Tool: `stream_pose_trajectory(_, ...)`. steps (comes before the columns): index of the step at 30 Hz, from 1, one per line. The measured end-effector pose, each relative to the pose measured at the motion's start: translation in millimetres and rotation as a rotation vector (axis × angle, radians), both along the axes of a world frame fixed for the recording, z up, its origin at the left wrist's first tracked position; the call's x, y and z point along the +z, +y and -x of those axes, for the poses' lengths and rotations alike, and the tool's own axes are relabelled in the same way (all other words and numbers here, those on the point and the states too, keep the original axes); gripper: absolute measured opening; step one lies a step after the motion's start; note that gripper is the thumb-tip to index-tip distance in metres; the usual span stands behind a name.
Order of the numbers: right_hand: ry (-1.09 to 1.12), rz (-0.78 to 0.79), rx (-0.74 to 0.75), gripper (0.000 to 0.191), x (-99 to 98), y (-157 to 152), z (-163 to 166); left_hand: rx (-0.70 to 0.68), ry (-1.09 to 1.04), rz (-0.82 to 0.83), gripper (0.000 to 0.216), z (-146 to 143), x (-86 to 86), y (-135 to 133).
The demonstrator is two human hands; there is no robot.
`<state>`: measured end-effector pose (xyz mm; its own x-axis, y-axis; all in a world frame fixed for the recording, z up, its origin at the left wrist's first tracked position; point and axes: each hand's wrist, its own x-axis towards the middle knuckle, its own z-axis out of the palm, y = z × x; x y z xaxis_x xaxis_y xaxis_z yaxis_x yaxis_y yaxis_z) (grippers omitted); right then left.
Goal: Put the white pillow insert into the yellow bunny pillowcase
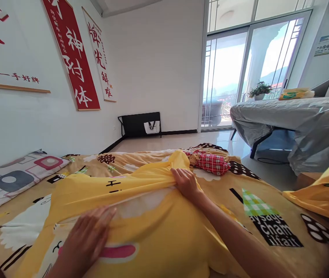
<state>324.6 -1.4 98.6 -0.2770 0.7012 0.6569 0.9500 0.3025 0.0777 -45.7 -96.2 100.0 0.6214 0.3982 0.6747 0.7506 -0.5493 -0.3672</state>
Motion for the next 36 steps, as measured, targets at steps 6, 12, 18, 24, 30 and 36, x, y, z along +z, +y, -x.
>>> stream_pose_trajectory(6, -0.010, -0.151, -0.006, 0.029, 2.8, -1.6, 7.9, 0.408, -0.086, 0.169, 0.038, 62.0, 30.2, 41.9)
stream_pose_trajectory(12, -0.088, 0.011, -0.017, 0.024, 28.6, 1.3, 25.3, 0.712, -0.301, 0.086, 0.029, 61.7, 46.9, -10.0)
stream_pose_trajectory(18, 0.359, 0.363, -0.238, 0.024, 49.2, 10.4, 47.1, 0.671, -0.058, 0.237, 0.021, 41.5, 27.7, -41.7)
stream_pose_trajectory(24, 0.494, 0.278, -0.177, 0.029, 49.0, 13.3, 59.5, 0.708, 0.042, 0.404, 0.026, 28.3, 40.8, -40.0)
stream_pose_trajectory(30, 0.571, 0.228, 0.138, 0.029, 51.7, 4.9, 53.6, 0.019, 0.181, 0.395, 0.033, -92.8, 45.5, -44.2)
stream_pose_trajectory(36, 0.574, 0.278, 0.340, 0.026, 63.9, -10.3, 32.9, -0.093, 0.062, 0.260, 0.048, -187.1, 22.4, 31.6)
